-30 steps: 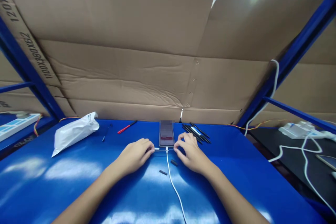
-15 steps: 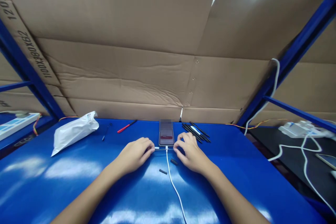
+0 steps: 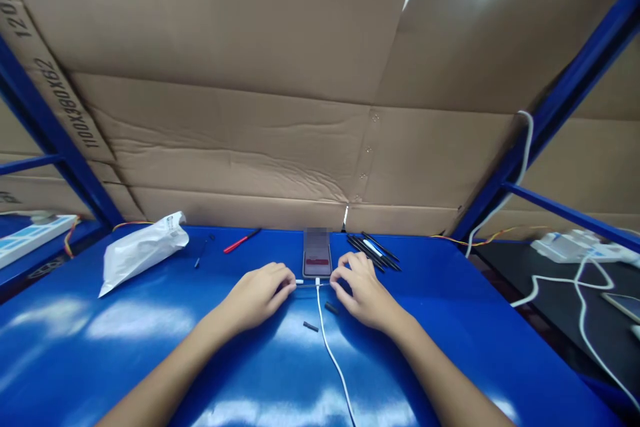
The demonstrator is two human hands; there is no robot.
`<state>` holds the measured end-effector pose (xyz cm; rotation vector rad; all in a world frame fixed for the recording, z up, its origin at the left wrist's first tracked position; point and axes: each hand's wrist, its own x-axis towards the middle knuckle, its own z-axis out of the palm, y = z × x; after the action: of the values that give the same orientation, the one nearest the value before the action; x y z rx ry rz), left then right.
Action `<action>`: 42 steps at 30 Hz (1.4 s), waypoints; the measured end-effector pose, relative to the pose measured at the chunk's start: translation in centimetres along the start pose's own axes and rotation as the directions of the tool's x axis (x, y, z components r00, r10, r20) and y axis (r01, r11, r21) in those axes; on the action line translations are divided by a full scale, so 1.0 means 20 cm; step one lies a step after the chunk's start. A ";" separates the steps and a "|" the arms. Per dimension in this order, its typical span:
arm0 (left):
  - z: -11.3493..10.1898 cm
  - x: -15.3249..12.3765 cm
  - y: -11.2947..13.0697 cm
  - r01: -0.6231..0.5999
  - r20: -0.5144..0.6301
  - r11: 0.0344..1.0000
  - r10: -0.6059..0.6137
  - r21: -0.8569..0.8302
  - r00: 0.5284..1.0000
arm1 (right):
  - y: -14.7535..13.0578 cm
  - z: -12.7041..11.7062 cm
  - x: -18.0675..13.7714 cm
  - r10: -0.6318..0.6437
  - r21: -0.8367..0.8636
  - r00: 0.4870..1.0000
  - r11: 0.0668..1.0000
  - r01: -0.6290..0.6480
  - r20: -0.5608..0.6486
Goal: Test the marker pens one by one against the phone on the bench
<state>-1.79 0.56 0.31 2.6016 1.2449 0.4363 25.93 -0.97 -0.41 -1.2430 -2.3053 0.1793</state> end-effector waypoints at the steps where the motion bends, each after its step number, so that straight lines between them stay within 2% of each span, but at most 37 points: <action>1: 0.00 0.00 0.00 0.001 -0.001 1.000 -0.001 0.000 1.000 | 0.00 0.00 0.00 0.000 0.001 1.000 1.000 0.000 -0.001; 19: -0.01 0.00 0.00 0.002 -0.007 1.000 -0.002 -0.007 1.000 | 0.01 0.00 0.00 -0.007 0.016 1.000 1.000 0.008 -0.029; 31: 0.01 0.00 0.03 0.001 -0.009 0.998 -0.001 -0.061 1.000 | -0.03 0.02 0.00 -0.026 0.086 1.000 0.996 0.025 0.011; 36: 0.03 0.01 0.06 0.006 0.032 0.993 -0.003 -0.119 0.999 | -0.05 0.02 0.00 -0.034 0.111 0.999 0.993 0.030 0.031; 42: 0.00 0.00 -0.01 -0.002 0.047 0.999 0.004 -0.044 0.999 | 0.00 -0.01 0.01 -0.009 0.082 1.000 0.997 0.011 -0.026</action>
<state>-2.02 0.68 0.25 2.5618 1.2027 0.3958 26.03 -0.87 -0.16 -1.1854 -2.2584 0.2507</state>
